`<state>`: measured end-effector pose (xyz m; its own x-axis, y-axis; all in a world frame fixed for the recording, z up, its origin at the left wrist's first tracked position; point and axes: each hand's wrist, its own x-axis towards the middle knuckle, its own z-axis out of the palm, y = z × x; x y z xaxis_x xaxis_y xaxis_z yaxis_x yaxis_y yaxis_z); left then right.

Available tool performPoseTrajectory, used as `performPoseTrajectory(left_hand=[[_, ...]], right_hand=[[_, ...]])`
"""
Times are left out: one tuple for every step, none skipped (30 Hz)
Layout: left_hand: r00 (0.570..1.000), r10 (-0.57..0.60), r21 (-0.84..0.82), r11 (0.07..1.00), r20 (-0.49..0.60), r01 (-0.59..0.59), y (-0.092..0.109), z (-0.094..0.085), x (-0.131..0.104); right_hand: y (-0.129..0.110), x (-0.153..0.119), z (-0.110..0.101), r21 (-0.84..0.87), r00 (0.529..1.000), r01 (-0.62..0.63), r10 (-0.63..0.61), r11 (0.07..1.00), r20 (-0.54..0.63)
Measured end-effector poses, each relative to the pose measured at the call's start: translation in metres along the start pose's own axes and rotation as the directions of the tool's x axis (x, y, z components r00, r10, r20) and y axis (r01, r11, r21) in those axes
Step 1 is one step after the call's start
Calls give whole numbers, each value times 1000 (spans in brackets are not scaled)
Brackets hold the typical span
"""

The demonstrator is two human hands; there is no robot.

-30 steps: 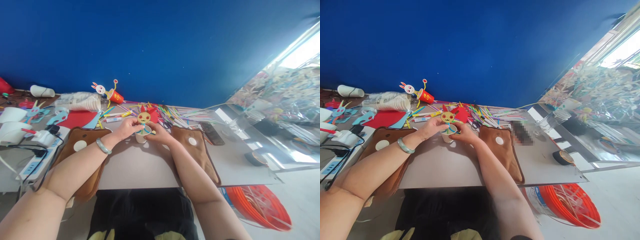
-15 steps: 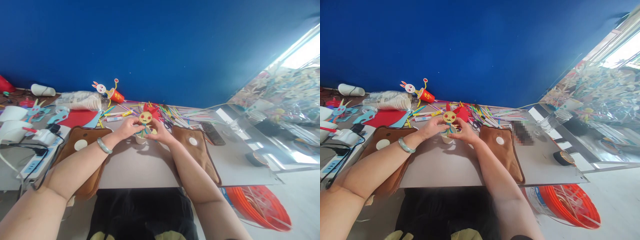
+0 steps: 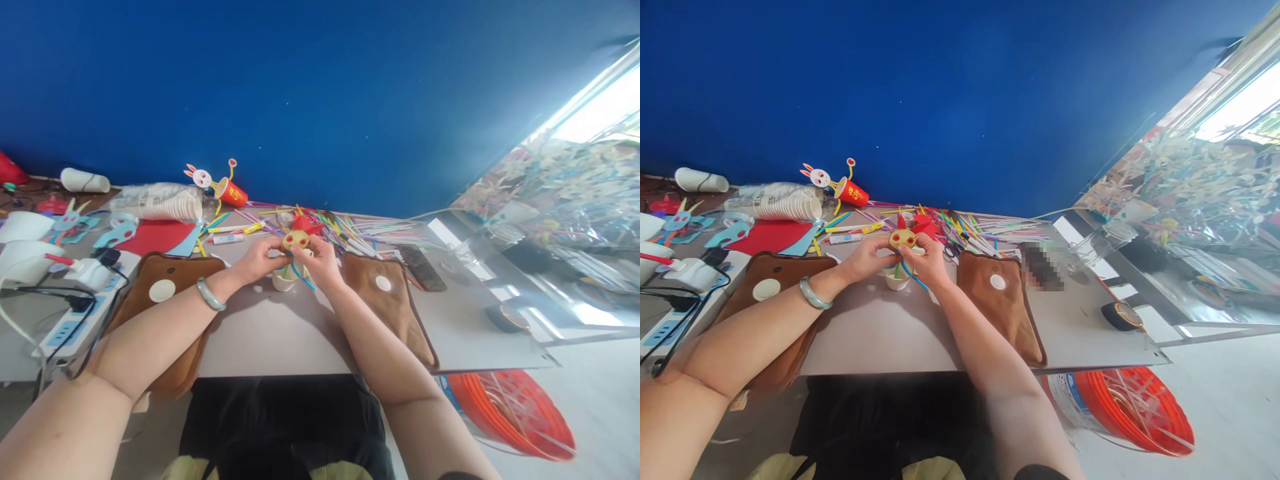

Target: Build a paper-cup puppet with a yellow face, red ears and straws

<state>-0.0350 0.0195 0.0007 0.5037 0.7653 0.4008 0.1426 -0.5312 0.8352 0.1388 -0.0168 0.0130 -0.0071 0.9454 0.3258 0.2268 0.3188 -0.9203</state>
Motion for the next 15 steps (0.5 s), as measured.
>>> performPoseTrajectory(left_hand=[[1000,3,-7,1000,-1,-3,0,1,0],[1000,5,-14,1000,-1,-5,0,1,0],[1000,5,-20,1000,-3,-5,0,1,0],[1000,3,-23,1000,-5,-3,-1,2,0],[1000,-1,-24,1000,-11,1,-1,2,0],[1000,-8,-20,1000,-16,7,-1,3,0],[1000,-15,-14,1000,-23,15,-2,3,-1],[999,-24,-4,1000,-28,24,-2,4,-1],[999,-34,5,999,-32,34,-3,5,-2],[998,-42,12,999,-35,43,-3,6,-2],[998,-50,16,999,-36,51,-3,7,-2],[998,-56,19,998,-36,57,-4,8,-3],[998,-60,20,998,-37,60,-4,8,-3],[998,-60,21,998,-36,61,-3,9,-3],[998,-59,20,998,-36,59,-3,10,-3]], right_hand=[[0,0,0,5,1000,-8,8,1000,-2],[1,0,1,8,1000,-18,19,1000,-5],[1,0,1,9,1000,-28,28,1000,-10],[1,0,2,10,999,-35,35,999,-14],[1,0,2,9,999,-40,40,999,-18],[1,0,2,4,999,-42,42,999,-23],[0,0,2,-8,999,-42,42,999,-29],[-1,0,3,-27,999,-40,39,999,-36],[-2,0,3,-51,998,-37,34,998,-44],[-3,0,3,-77,998,-34,30,996,-51],[-4,0,3,-100,998,-31,25,995,-57],[-5,0,3,-120,998,-28,21,992,-63],[-6,0,3,-137,997,-28,19,990,-71],[-6,-1,3,-152,997,-30,18,988,-80],[-6,-1,3,-166,996,-33,19,986,-89]])
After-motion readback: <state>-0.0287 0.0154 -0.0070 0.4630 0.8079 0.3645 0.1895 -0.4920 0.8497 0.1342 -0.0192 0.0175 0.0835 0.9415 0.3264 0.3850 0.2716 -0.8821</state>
